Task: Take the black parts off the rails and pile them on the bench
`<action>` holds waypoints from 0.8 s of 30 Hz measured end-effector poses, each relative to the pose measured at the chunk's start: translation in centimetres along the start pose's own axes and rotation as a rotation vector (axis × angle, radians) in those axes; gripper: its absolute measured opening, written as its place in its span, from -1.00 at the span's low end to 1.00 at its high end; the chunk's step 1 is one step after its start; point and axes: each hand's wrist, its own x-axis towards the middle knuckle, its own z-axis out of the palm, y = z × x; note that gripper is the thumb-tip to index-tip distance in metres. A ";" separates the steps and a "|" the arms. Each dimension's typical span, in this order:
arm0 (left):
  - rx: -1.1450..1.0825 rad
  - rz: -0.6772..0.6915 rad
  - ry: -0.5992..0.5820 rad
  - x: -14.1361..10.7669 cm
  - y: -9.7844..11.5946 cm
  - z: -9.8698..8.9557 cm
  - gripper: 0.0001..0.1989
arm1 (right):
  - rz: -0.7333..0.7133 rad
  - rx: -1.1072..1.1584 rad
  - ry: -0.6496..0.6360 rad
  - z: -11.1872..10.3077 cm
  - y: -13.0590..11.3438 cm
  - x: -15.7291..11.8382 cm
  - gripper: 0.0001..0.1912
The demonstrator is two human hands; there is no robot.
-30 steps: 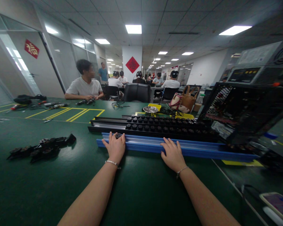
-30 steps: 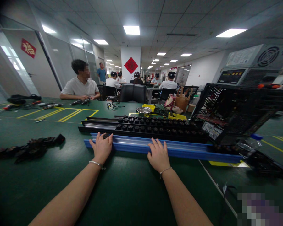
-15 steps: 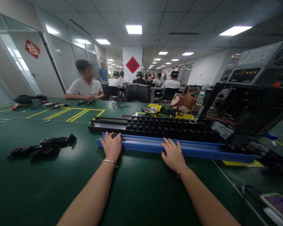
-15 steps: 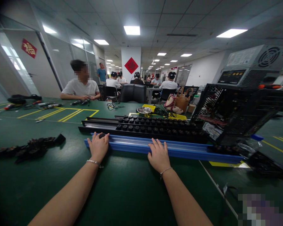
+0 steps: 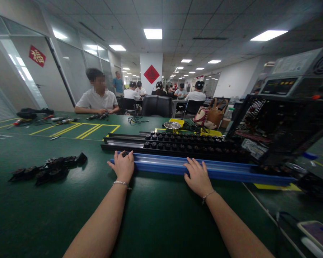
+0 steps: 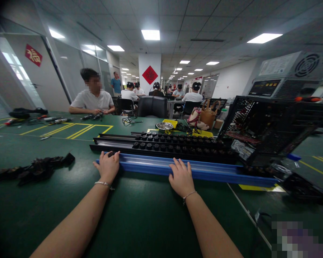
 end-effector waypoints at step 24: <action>0.001 -0.065 0.076 1.2 -1.4 0.0 -0.61 | 0.001 0.003 -0.003 0.0 0.2 0.0 -0.62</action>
